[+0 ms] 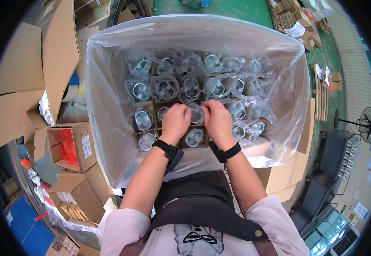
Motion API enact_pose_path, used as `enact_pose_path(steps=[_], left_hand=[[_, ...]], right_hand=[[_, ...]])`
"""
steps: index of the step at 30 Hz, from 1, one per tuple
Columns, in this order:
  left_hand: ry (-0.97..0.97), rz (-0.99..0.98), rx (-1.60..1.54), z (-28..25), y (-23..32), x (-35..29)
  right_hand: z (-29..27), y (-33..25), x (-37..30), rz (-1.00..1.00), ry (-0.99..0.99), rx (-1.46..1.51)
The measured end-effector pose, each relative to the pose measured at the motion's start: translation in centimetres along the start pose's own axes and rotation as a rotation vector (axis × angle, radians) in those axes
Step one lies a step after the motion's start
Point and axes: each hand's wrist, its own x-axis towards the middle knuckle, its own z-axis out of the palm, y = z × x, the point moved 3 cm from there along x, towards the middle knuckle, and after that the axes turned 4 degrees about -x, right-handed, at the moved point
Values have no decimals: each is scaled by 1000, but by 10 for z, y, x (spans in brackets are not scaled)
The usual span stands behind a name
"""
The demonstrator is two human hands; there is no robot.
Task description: The person assembles a cardboard box, opens it, and places a tray of individually wrapped items inside. They then adjust the items within the tray and handle red plastic bags from a nearby box.
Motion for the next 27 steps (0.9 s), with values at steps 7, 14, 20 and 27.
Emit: enact_pose_path(steps=[7, 14, 20, 27], left_hand=[[-57, -159, -212, -11, -11, 12], [200, -66, 53, -21, -15, 14], [-5, -166, -73, -24, 2, 19], [-118, -226, 258, -50, -54, -13]], right_hand=[[35, -10, -16, -181, -216, -125], [24, -6, -47, -203, -547, -423], [34, 10, -33, -172, -537, -584], [-45, -15, -31, -86, -251, -128]])
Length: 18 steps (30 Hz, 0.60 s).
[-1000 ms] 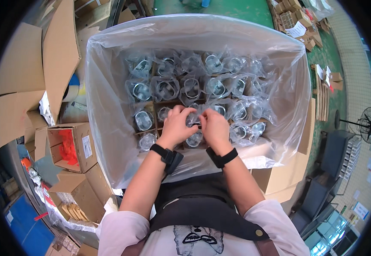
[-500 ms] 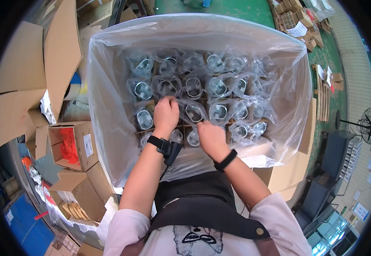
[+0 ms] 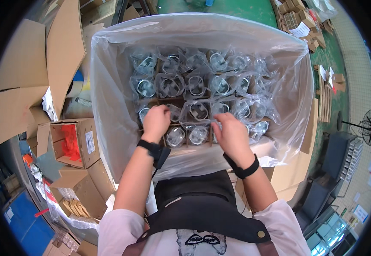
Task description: The person assembles a cardboard box, opens it, and places a tray of individually wrapped items inside. They then adjust the items within the tray and handle red plastic bags from a nearby box.
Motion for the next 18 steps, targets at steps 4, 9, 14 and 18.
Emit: enact_pose_path(steps=[4, 9, 14, 18], left_hand=[[2, -79, 259, 25, 4, 7], [206, 35, 52, -14, -3, -18], [96, -77, -43, -38, -1, -43], [-124, -136, -291, -32, -9, -43]], right_hand=[[34, -43, -6, -99, -111, 315], [123, -75, -3, -136, 57, 585], [155, -68, 30, 143, 27, 344], [144, -43, 38, 41, -103, 27]])
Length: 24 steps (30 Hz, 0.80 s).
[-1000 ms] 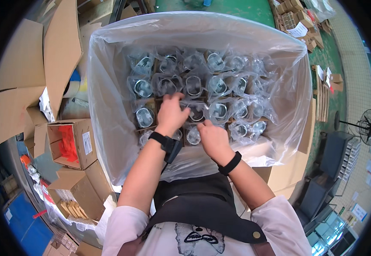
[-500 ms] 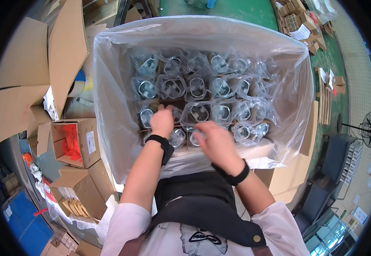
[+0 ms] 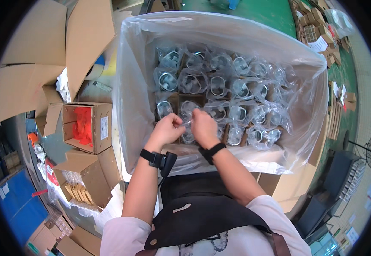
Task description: The person assembles a cardboard box, opens it, and places a tray of individually wrapped items inside. They then adjust the items within the tray and handle red plastic bags from a nearby box.
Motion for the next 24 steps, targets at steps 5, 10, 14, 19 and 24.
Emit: enact_pose_path(steps=[5, 10, 14, 19, 24], left_hand=[[99, -56, 281, 22, -4, 25], [145, -5, 531, 51, -15, 25], [283, 6, 233, 33, -18, 20], [439, -195, -94, 8, -18, 12], [363, -60, 244, 22, 21, 8]], right_hand=[[-46, 2, -20, -38, -33, -67], [-53, -44, -1, -403, 163, -234], [-14, -39, 30, -505, 57, -574], [-39, -27, 41, -467, 221, -489], [-67, -15, 47, -442, 213, -499]])
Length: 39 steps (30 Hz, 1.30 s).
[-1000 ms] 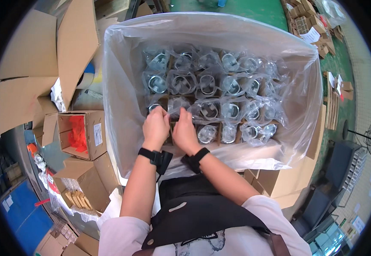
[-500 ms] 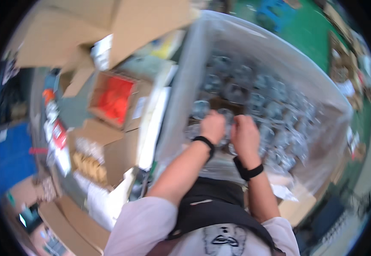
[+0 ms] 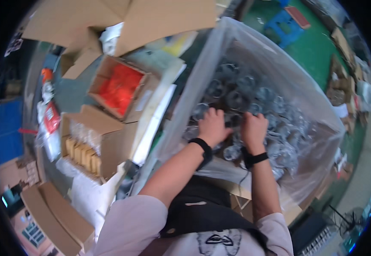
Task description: The person assembles a cardboard box, opens it, and places a tray of individually wrapped items inside. They then adjust the items within the tray and handle red plastic bags from a nearby box.
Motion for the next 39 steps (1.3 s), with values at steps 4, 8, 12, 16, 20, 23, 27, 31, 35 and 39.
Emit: enact_pose_path(steps=[4, 8, 12, 16, 20, 23, 27, 31, 35, 39], left_hand=[[140, -17, -260, -2, -21, 14], [124, -175, -416, -8, -57, -1], [-453, -215, 107, -14, -44, -32], [-665, -193, 228, -11, -50, -46], [-315, -211, -81, -3, -72, -40], [128, -134, -98, 3, -73, -20], [120, -247, -309, 3, -70, -3], [-120, -347, -185, 21, -83, 3], [-29, -297, -224, 30, -87, -4], [46, -255, -311, 28, -84, -3]], right_hand=[[-12, 16, -6, 101, -5, 27], [-49, -23, 13, -37, 130, 337], [-10, -106, 31, -347, -210, 317], [62, -143, 45, -159, -516, 9], [76, -134, 47, -220, -436, 48], [50, -119, 48, -209, -414, 148], [50, -112, 48, -258, -358, 64], [81, -123, 49, -185, -376, -6], [77, -122, 56, -231, -456, 40], [53, -100, 46, -149, -525, 220]])
